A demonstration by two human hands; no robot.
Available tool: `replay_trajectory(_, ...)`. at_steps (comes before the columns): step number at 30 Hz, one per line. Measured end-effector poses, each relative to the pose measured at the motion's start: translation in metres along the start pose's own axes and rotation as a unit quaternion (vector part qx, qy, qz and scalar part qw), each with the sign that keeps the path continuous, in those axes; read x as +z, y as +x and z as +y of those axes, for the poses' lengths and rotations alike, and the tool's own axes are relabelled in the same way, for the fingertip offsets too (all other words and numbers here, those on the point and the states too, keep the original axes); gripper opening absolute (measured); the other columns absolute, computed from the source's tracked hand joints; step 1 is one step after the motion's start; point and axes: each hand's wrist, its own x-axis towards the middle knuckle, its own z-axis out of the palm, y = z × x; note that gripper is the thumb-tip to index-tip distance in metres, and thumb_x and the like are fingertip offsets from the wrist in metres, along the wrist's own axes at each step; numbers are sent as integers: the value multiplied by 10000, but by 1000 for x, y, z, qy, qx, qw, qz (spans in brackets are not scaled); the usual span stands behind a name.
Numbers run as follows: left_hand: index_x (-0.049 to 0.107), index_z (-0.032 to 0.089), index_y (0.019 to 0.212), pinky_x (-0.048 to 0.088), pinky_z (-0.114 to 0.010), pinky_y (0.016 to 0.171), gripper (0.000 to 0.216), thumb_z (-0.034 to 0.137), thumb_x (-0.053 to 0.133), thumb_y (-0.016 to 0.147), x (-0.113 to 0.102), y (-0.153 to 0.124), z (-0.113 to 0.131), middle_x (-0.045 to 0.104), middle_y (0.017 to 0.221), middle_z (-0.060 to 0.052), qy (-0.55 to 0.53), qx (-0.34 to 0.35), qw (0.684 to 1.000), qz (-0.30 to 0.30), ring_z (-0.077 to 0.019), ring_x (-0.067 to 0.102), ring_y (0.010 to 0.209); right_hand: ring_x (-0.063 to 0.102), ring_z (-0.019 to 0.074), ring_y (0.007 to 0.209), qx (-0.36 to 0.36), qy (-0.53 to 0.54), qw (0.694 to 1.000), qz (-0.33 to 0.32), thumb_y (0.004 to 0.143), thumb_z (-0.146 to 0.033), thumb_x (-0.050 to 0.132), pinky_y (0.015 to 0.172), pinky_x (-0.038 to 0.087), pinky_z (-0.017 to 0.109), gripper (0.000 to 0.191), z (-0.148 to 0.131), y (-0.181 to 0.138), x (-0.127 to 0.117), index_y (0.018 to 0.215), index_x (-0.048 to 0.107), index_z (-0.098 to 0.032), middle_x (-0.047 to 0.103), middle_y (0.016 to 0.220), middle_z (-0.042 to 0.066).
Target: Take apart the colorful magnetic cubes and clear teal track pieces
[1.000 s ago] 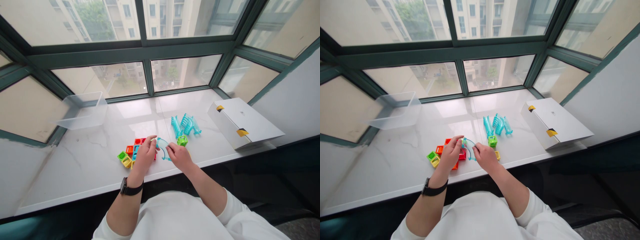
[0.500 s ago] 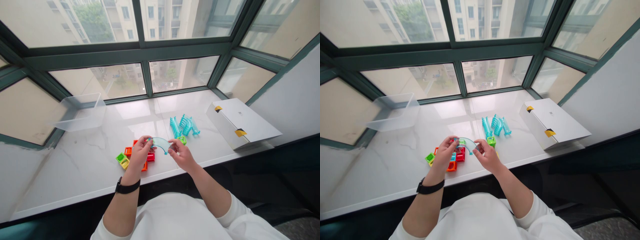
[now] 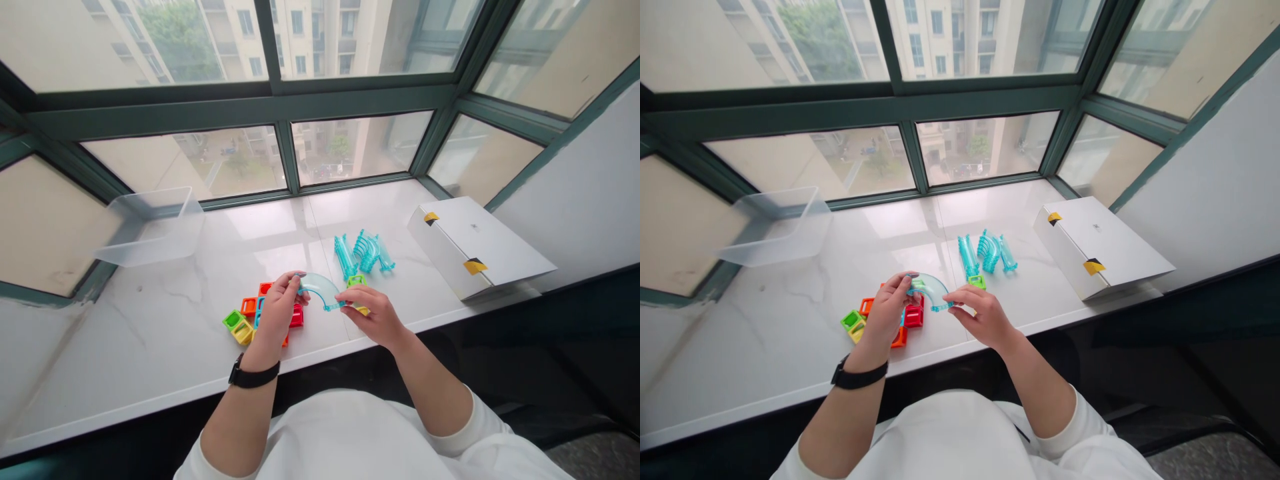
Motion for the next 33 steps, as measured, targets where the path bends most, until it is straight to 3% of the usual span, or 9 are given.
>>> replay_trajectory(7,753,171,1270,538,-271,678,542,583,708,921,34,15,4,700,761,-29,17,-14,999,-41,-151,654,702,774,220,981,1,-51,998,-48,991,-248,754,889,635,353,248,8,-9,-32,1234,758,-294,812,1073,44)
replay_trajectory(11,711,149,1341,527,-278,670,593,558,708,912,63,30,8,720,771,-45,9,-27,996,-87,-158,654,700,776,227,1011,7,-70,997,-18,990,-258,757,904,639,358,248,18,-16,-52,1236,754,-288,810,1101,52)
replay_trajectory(14,594,161,1465,520,-292,665,663,564,654,941,85,45,5,742,807,-45,8,-37,993,-110,-154,636,663,775,229,1013,15,-97,995,15,995,-275,752,915,636,367,216,26,-16,-67,1211,753,-290,810,1091,50)
replay_trajectory(16,543,177,1481,512,-297,663,644,550,617,962,96,54,1,739,836,-37,33,-19,993,-108,-154,628,660,771,236,1014,25,-125,991,37,1002,-299,743,920,633,381,193,32,-14,-77,1194,754,-288,808,1087,52)
replay_trajectory(19,609,213,1355,511,-311,728,442,465,575,994,107,67,-5,734,902,-34,127,59,985,-98,-172,660,766,763,240,994,40,-165,983,66,1011,-337,725,913,631,394,179,45,-8,-92,1179,756,-284,804,1079,53)
replay_trajectory(25,714,245,937,485,-359,833,90,271,629,952,117,86,-13,767,941,-37,365,211,901,-104,-219,677,882,743,254,982,57,-209,971,97,1018,-381,704,919,612,426,179,85,11,-107,1149,760,-273,795,1062,61)
replay_trajectory(29,738,254,949,443,-406,884,44,277,704,934,124,97,-22,779,938,-46,460,255,846,-86,-266,672,949,735,268,1016,67,-212,969,104,1011,-399,705,960,601,452,172,115,20,-103,1112,770,-275,794,1056,62)
replay_trajectory(33,775,272,999,394,-447,931,92,334,746,939,130,104,-28,781,1023,-69,514,265,813,-66,-302,651,1051,734,266,997,76,-216,968,99,1006,-405,704,954,597,447,183,133,25,-99,1103,775,-268,793,1047,67)
